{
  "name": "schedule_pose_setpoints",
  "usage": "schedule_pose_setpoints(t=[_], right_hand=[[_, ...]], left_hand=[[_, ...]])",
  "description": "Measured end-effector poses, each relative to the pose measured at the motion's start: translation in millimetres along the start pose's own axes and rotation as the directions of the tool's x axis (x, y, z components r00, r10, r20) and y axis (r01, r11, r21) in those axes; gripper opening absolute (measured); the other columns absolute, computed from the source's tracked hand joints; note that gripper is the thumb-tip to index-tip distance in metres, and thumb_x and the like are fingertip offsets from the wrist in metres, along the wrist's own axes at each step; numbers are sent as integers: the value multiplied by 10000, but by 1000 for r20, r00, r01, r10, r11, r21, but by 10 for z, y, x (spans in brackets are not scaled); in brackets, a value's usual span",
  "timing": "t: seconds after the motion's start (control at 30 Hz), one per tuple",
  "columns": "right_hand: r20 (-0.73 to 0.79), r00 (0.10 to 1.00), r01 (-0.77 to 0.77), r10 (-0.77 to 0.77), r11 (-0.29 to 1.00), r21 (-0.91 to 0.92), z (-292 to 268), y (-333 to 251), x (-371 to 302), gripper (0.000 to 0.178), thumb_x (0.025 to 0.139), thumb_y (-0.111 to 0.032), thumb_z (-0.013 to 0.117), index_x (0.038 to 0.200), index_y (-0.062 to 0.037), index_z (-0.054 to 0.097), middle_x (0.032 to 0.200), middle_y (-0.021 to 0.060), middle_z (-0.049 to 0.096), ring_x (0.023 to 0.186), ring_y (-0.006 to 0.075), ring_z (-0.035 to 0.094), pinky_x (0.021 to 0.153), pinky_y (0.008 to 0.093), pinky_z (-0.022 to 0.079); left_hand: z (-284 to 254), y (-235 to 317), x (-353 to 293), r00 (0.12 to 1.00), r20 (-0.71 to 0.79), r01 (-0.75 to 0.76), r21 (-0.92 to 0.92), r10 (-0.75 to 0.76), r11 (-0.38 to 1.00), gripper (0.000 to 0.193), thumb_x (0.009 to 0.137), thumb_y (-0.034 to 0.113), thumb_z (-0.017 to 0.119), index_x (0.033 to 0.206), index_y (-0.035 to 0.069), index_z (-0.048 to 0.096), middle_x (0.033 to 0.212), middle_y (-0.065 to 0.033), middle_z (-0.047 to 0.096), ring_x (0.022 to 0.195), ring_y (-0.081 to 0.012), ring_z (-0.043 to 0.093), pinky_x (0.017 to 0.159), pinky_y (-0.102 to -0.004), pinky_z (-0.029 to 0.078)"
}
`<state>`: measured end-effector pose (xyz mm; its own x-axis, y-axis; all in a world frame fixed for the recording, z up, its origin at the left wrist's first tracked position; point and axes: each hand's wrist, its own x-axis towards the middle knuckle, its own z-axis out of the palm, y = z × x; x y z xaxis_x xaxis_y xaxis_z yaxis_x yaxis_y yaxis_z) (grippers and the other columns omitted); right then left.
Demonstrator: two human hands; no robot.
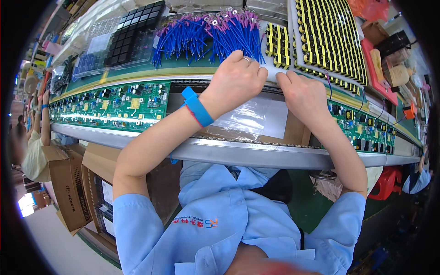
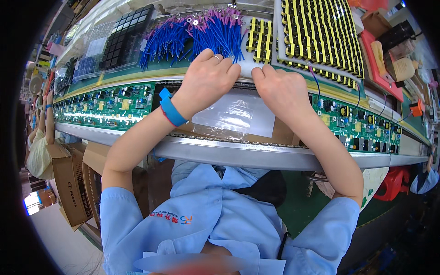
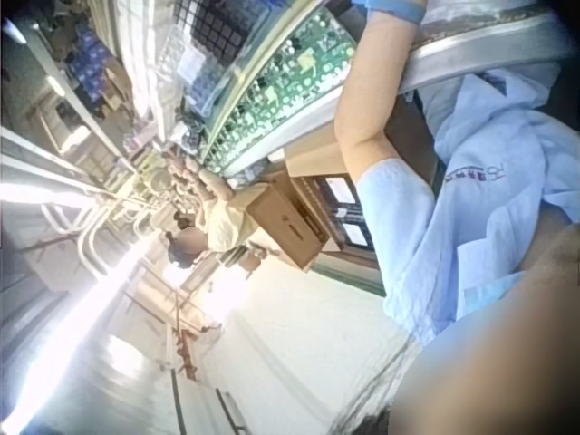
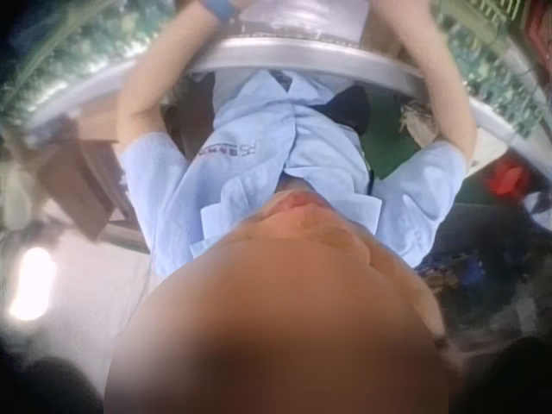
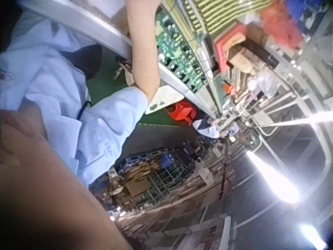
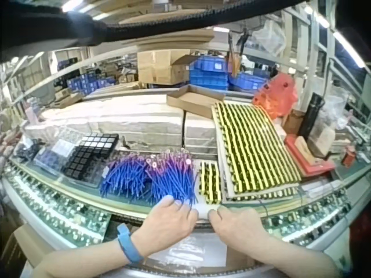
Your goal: Manually assemble and inspect components on a printed circuit board on a production line.
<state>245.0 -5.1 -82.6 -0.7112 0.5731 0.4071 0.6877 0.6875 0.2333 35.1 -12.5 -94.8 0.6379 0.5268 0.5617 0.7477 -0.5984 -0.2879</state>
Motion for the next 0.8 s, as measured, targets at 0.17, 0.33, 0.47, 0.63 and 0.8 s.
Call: schedule_pose_setpoints(t=[0.17,0.33,0.47,0.63,0.8], right_hand=[[-47,998,27,-28,999,-21,46,25,93,63,771,-110,625,772,-106,562,705,23,573,580,162,654,480,307,504],[-75,997,5,-12,996,-88,97,-14,153,47,780,-91,617,802,-126,594,737,37,590,584,199,652,484,322,511],[51,999,-15,17,999,-43,118,25,-46,199,766,-24,625,942,-116,631,793,61,615,657,283,655,538,391,515],[33,999,-33,32,999,19,-91,-20,-128,173,893,-101,642,1062,-121,676,863,77,663,692,277,663,572,377,511],[118,983,-160,138,966,205,-378,-125,-201,183,928,-137,657,1102,-90,690,962,86,695,738,285,674,626,349,520]], left_hand=[[32,74,64,999,3,54,12,-54,998,116,741,114,613,698,123,505,646,-32,543,636,-183,591,671,-323,407],[56,135,108,993,-8,116,17,-116,993,73,710,155,622,657,133,577,615,-37,592,625,-179,607,695,-329,409],[-191,262,-53,991,67,121,-65,-116,991,69,699,166,636,639,140,616,611,-33,613,633,-183,619,717,-346,413],[-1110,61,-654,912,391,207,-176,-125,962,16,726,147,651,725,132,655,715,-43,639,739,-215,654,746,-366,446],[-1728,-1040,-1672,563,505,472,453,-654,756,93,762,78,646,849,87,680,814,-84,653,799,-310,643,757,-429,479]])
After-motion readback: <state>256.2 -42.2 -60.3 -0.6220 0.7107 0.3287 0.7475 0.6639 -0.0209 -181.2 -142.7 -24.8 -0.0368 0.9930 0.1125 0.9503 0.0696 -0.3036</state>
